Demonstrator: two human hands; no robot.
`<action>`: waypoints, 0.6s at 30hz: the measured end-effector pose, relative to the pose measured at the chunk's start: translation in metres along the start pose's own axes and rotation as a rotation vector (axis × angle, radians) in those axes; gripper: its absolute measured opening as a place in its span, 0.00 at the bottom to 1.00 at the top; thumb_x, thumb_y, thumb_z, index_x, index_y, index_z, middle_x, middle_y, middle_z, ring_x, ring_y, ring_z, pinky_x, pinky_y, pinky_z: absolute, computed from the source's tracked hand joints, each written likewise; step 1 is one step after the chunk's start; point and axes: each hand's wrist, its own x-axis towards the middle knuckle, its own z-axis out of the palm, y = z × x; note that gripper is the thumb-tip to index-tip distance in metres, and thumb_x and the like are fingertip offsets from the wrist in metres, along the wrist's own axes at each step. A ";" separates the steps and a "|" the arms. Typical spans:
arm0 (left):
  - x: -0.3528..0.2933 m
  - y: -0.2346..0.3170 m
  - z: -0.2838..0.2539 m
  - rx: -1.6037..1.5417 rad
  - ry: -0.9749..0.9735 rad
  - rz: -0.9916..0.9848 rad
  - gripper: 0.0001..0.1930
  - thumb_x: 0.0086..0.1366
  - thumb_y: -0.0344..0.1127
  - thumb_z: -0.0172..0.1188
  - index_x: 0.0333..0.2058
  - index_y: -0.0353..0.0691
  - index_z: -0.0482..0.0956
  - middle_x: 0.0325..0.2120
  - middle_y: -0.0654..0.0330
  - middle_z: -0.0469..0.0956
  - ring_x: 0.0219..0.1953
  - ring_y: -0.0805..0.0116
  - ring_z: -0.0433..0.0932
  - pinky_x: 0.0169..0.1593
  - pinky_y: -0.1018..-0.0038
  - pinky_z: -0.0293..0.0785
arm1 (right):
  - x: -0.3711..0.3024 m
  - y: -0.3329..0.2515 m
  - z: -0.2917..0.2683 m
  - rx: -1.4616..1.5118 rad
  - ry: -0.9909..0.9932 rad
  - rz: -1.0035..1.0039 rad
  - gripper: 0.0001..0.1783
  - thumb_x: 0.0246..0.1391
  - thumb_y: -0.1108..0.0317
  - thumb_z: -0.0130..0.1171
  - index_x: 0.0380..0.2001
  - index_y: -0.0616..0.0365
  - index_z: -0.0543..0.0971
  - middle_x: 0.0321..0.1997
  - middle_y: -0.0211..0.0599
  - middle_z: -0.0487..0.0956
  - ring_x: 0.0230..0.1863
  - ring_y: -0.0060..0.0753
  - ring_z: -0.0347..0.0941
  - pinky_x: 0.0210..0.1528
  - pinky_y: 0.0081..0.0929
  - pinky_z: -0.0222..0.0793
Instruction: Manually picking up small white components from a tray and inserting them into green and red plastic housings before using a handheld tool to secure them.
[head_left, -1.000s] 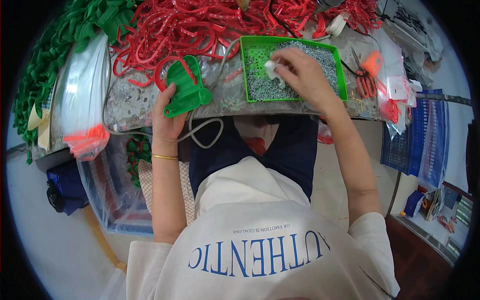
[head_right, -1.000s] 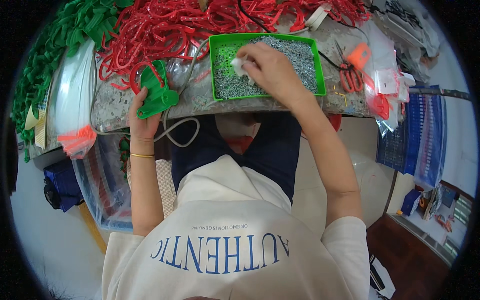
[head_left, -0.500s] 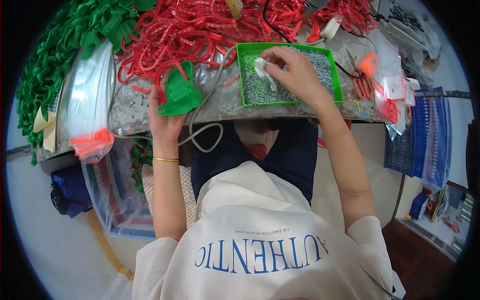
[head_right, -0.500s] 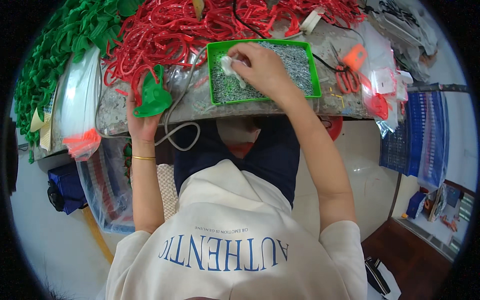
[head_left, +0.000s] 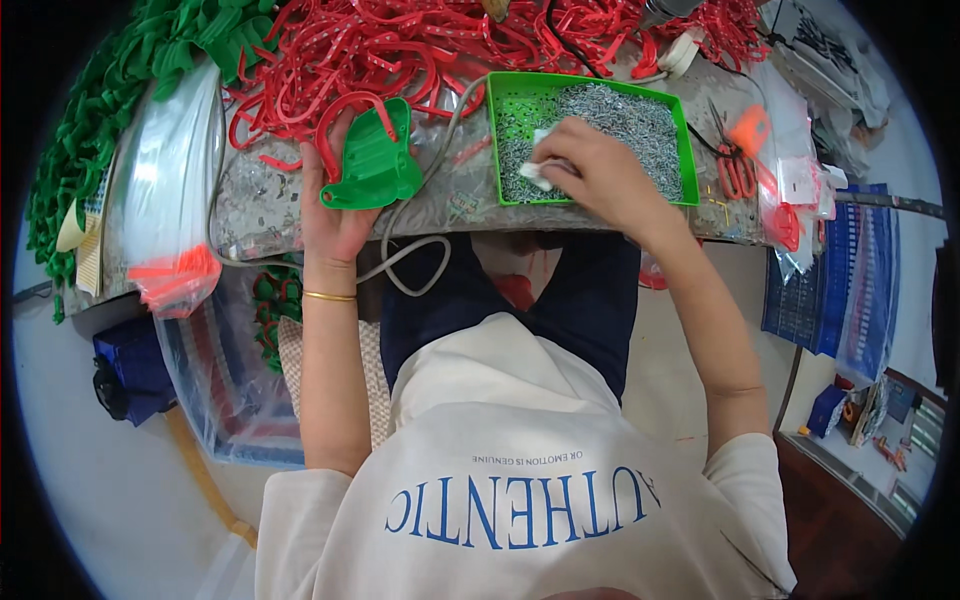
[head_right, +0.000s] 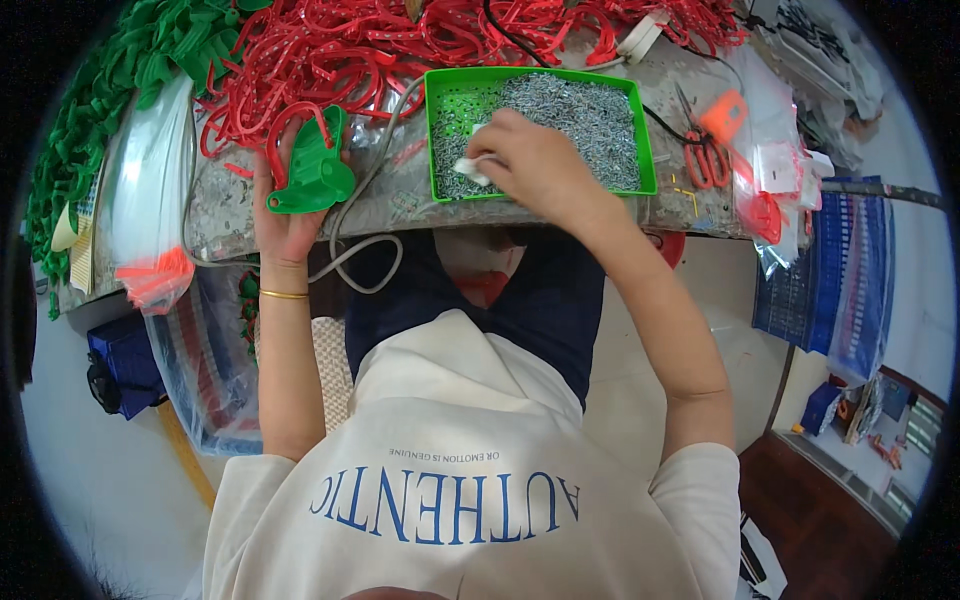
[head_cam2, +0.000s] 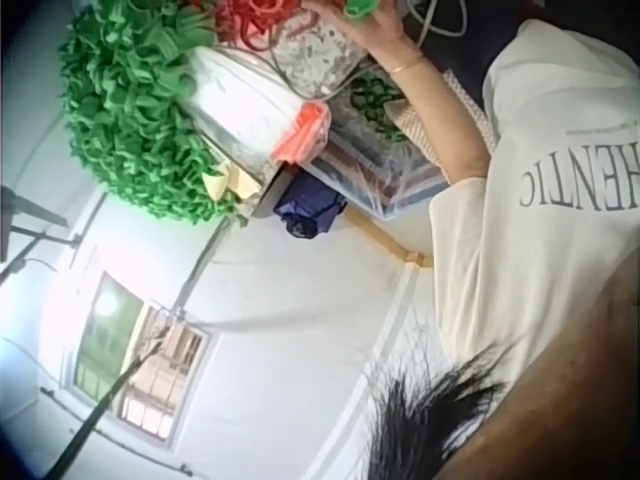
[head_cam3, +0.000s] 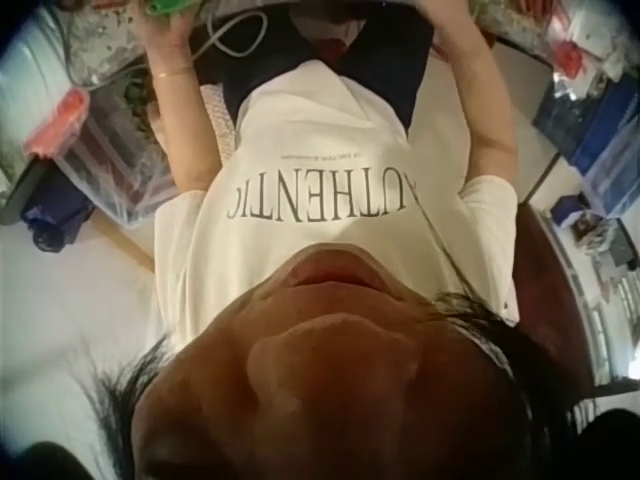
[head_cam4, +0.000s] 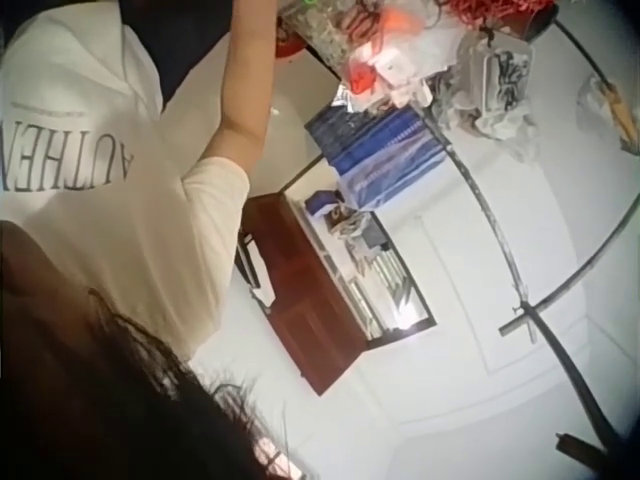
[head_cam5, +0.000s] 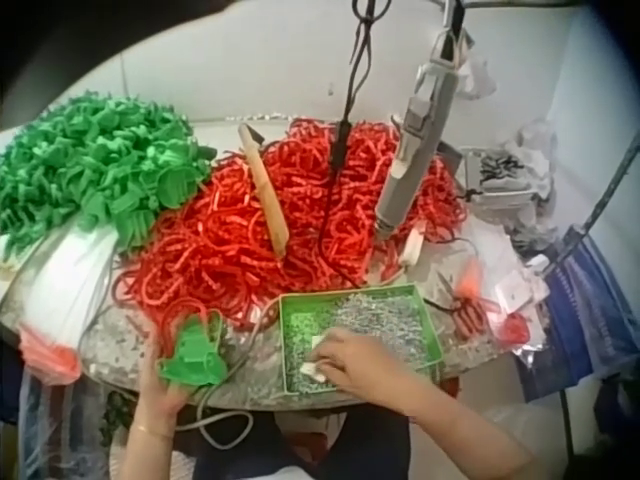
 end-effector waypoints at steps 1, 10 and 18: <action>-0.001 0.002 -0.002 -0.027 -0.042 -0.014 0.33 0.71 0.59 0.37 0.67 0.46 0.54 0.66 0.49 0.57 0.66 0.44 0.57 0.66 0.45 0.54 | 0.005 -0.006 0.006 0.010 0.023 -0.009 0.08 0.53 0.68 0.58 0.36 0.58 0.79 0.35 0.37 0.75 0.36 0.38 0.75 0.39 0.30 0.70; -0.002 -0.001 0.010 0.026 0.066 0.038 0.33 0.71 0.59 0.37 0.67 0.46 0.54 0.66 0.50 0.56 0.66 0.43 0.57 0.67 0.44 0.53 | 0.025 -0.009 0.018 0.006 0.060 -0.100 0.09 0.54 0.66 0.57 0.36 0.58 0.76 0.35 0.38 0.74 0.36 0.40 0.74 0.40 0.32 0.69; 0.002 -0.002 0.011 0.122 0.118 0.025 0.33 0.71 0.59 0.37 0.66 0.45 0.55 0.65 0.48 0.57 0.66 0.42 0.58 0.66 0.45 0.54 | -0.002 0.009 -0.025 0.148 -0.065 0.083 0.09 0.52 0.69 0.59 0.36 0.60 0.76 0.34 0.35 0.72 0.34 0.31 0.72 0.38 0.28 0.68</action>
